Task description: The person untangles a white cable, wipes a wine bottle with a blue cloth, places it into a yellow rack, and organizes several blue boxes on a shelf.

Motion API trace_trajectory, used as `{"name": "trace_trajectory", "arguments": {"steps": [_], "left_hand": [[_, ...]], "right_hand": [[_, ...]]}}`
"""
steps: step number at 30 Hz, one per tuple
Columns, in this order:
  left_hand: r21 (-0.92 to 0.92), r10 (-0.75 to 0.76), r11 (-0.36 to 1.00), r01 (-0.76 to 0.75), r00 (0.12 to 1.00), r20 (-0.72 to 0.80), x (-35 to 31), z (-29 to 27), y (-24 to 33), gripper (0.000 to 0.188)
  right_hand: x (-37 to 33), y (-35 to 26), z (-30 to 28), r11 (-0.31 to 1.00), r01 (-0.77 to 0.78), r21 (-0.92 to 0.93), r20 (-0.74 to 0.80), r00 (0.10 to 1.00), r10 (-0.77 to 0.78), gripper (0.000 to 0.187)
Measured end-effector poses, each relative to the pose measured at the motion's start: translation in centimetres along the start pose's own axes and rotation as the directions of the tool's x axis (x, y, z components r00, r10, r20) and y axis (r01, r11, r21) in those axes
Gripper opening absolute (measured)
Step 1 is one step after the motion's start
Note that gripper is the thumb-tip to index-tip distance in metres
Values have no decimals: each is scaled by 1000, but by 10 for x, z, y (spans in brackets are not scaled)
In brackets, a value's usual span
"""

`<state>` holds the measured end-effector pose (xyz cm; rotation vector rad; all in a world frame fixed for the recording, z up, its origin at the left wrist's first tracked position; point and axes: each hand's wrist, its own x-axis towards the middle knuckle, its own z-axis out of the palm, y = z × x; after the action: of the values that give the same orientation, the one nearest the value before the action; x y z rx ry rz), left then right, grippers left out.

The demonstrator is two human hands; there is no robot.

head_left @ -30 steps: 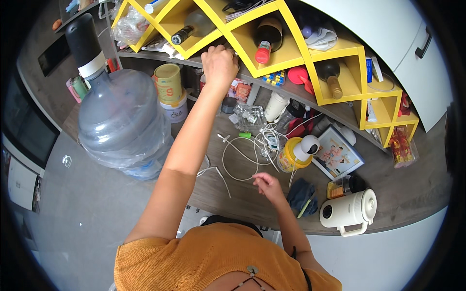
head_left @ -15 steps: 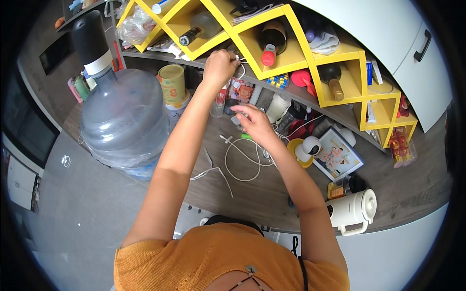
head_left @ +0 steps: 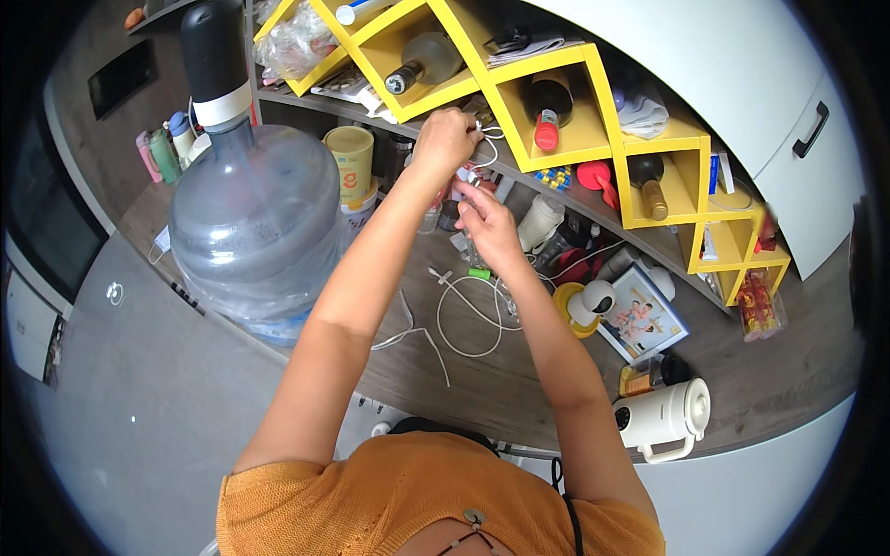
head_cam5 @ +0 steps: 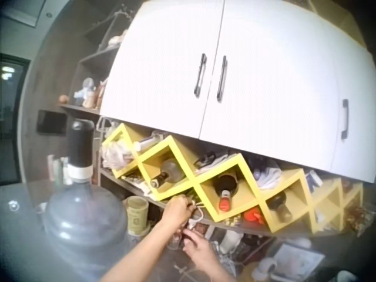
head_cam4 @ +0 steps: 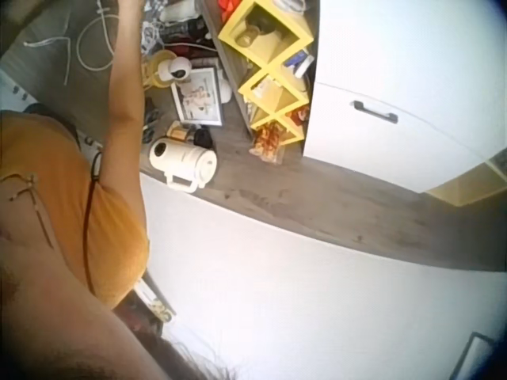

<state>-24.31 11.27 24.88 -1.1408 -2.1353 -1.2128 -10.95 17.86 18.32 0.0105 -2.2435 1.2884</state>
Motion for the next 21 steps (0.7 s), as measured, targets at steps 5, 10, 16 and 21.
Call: {"name": "trace_trajectory", "arguments": {"steps": [5, 10, 16, 21], "left_hand": [[-57, 17, 998, -19, 999, -36, -2, -4, -1, 24], [-19, 38, 999, -40, 996, -76, -3, -2, -6, 24], [-150, 98, 981, -124, 980, -174, -6, 3, -15, 19], [48, 268, 963, -264, 949, -164, -10, 1, -7, 14]], "right_hand": [[16, -14, -8, 985, 154, -82, -111, 980, -162, 30], [29, -13, -16, 965, 207, -159, -207, 949, -238, 35], [30, -17, -17, 990, -46, 133, -159, 985, 67, 47], [27, -24, -16, 996, -90, 25, -180, 979, 93, 50]]}}
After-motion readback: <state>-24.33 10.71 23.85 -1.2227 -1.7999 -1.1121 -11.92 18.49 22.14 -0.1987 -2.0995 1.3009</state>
